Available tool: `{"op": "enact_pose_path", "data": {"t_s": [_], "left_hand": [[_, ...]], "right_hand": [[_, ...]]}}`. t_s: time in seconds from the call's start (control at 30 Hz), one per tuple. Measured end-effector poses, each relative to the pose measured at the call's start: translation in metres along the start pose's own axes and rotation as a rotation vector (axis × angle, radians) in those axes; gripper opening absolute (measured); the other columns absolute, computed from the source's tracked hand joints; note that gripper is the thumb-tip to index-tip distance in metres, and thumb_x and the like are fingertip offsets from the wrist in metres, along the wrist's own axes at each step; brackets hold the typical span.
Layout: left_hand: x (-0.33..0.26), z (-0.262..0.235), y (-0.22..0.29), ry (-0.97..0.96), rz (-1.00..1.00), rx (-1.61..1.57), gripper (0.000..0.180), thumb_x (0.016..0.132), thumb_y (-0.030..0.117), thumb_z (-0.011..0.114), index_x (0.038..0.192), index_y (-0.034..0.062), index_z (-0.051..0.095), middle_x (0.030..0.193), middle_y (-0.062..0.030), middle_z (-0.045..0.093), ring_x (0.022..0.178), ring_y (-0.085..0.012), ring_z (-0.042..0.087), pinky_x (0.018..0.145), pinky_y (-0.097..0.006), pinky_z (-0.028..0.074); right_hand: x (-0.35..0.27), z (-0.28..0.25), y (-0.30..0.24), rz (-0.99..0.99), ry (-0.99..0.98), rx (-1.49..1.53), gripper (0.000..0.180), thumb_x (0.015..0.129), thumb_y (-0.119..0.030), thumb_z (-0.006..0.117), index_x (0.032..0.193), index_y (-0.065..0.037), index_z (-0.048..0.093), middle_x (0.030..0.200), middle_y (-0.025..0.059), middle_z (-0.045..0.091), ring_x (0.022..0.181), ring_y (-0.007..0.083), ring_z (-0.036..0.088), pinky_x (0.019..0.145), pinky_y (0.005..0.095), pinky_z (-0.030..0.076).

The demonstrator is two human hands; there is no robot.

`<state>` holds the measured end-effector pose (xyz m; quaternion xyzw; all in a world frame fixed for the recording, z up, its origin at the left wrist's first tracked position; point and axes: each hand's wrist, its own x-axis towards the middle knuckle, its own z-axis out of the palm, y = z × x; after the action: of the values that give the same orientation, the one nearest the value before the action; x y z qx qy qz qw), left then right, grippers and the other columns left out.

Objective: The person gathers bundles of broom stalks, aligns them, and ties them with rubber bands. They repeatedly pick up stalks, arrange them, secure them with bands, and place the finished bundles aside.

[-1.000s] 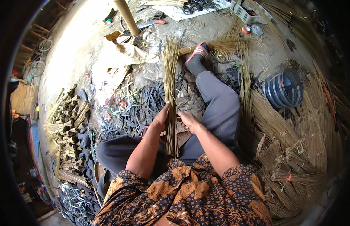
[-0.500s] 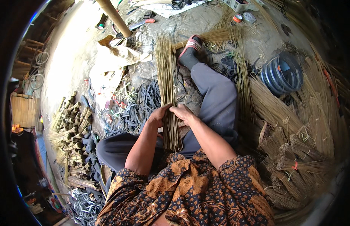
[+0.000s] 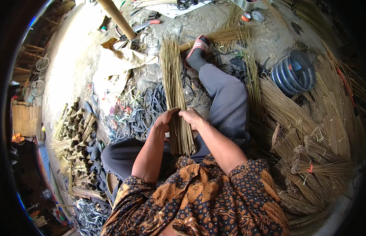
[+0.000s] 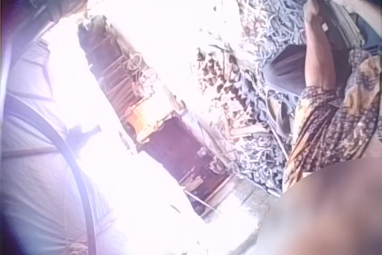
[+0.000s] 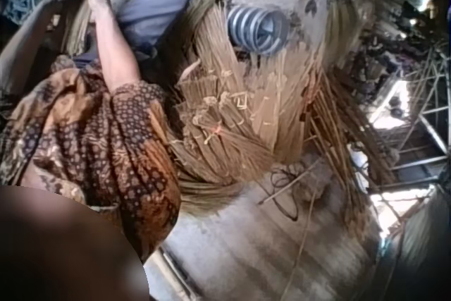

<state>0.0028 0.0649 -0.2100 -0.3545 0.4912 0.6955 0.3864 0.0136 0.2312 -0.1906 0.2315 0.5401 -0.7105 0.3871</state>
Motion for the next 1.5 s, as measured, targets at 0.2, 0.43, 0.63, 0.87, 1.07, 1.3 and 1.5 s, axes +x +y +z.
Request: {"op": "enact_pose_path", "data": {"t_s": [0.2,0.43,0.63,0.87,1.07,1.3,1.5], "left_hand": [[-0.001,0.001,0.001,-0.019,0.015,-0.025,0.028,0.099,0.032,0.066,0.105,0.006,0.074,0.087,-0.0068,0.077,0.067,-0.0222,0.073,0.065,-0.043,0.063],[-0.002,0.004,0.002,0.023,0.016,-0.031,0.029,0.098,0.033,0.067,0.105,0.0058,0.074,0.085,-0.007,0.077,0.067,-0.0217,0.073,0.065,-0.042,0.062],[-0.007,0.003,0.002,-0.005,0.018,-0.014,0.029,0.099,0.033,0.067,0.105,0.0061,0.075,0.088,-0.0078,0.077,0.069,-0.0219,0.073,0.066,-0.043,0.062],[-0.003,0.003,0.001,0.043,0.031,-0.024,0.028,0.098,0.031,0.067,0.105,0.0051,0.075,0.09,-0.008,0.077,0.072,-0.0216,0.074,0.068,-0.042,0.063],[0.004,-0.003,0.0,0.026,0.044,0.04,0.029,0.098,0.026,0.063,0.105,-0.0002,0.072,0.091,-0.0119,0.076,0.074,-0.0238,0.075,0.067,-0.043,0.063],[-0.004,-0.001,0.004,-0.024,0.082,-0.043,0.023,0.101,0.027,0.06,0.094,0.0056,0.064,0.072,-0.0058,0.063,0.058,-0.0201,0.061,0.053,-0.037,0.053],[-0.013,0.001,0.004,0.028,0.185,-0.138,0.018,0.1,0.025,0.066,0.09,0.0108,0.06,0.067,0.0005,0.05,0.056,-0.0145,0.049,0.051,-0.032,0.043]], "right_hand": [[0.006,-0.003,0.004,0.015,0.05,0.067,0.023,0.091,-0.016,0.066,0.105,0.002,0.067,0.096,0.0133,0.072,0.08,0.0234,0.072,0.067,0.041,0.063],[0.008,0.001,0.007,-0.029,0.125,-0.016,0.027,0.092,-0.016,0.066,0.107,0.006,0.066,0.092,0.0153,0.071,0.08,0.025,0.071,0.067,0.0422,0.063],[-0.006,0.003,-0.001,-0.013,0.073,0.001,0.029,0.09,-0.018,0.068,0.105,0.007,0.065,0.091,0.0158,0.069,0.077,0.0273,0.071,0.065,0.0427,0.063],[-0.002,0.005,0.0,0.033,0.067,0.057,0.034,0.088,-0.019,0.065,0.113,0.005,0.065,0.1,0.0198,0.068,0.092,0.0287,0.069,0.071,0.0465,0.063],[-0.003,0.001,-0.002,-0.005,0.103,-0.021,0.022,0.089,-0.018,0.063,0.1,0.001,0.064,0.091,0.0131,0.065,0.081,0.0237,0.066,0.065,0.0406,0.06],[-0.013,0.001,-0.019,0.01,0.083,0.041,0.022,0.1,-0.024,0.064,0.094,-0.003,0.06,0.064,0.0002,0.053,0.051,0.0101,0.052,0.045,0.0293,0.044],[-0.082,-0.033,-0.087,-0.176,0.016,0.072,0.028,0.1,-0.033,0.069,0.09,-0.011,0.054,0.059,-0.0068,0.048,0.045,0.005,0.044,0.039,0.0218,0.037]]}}
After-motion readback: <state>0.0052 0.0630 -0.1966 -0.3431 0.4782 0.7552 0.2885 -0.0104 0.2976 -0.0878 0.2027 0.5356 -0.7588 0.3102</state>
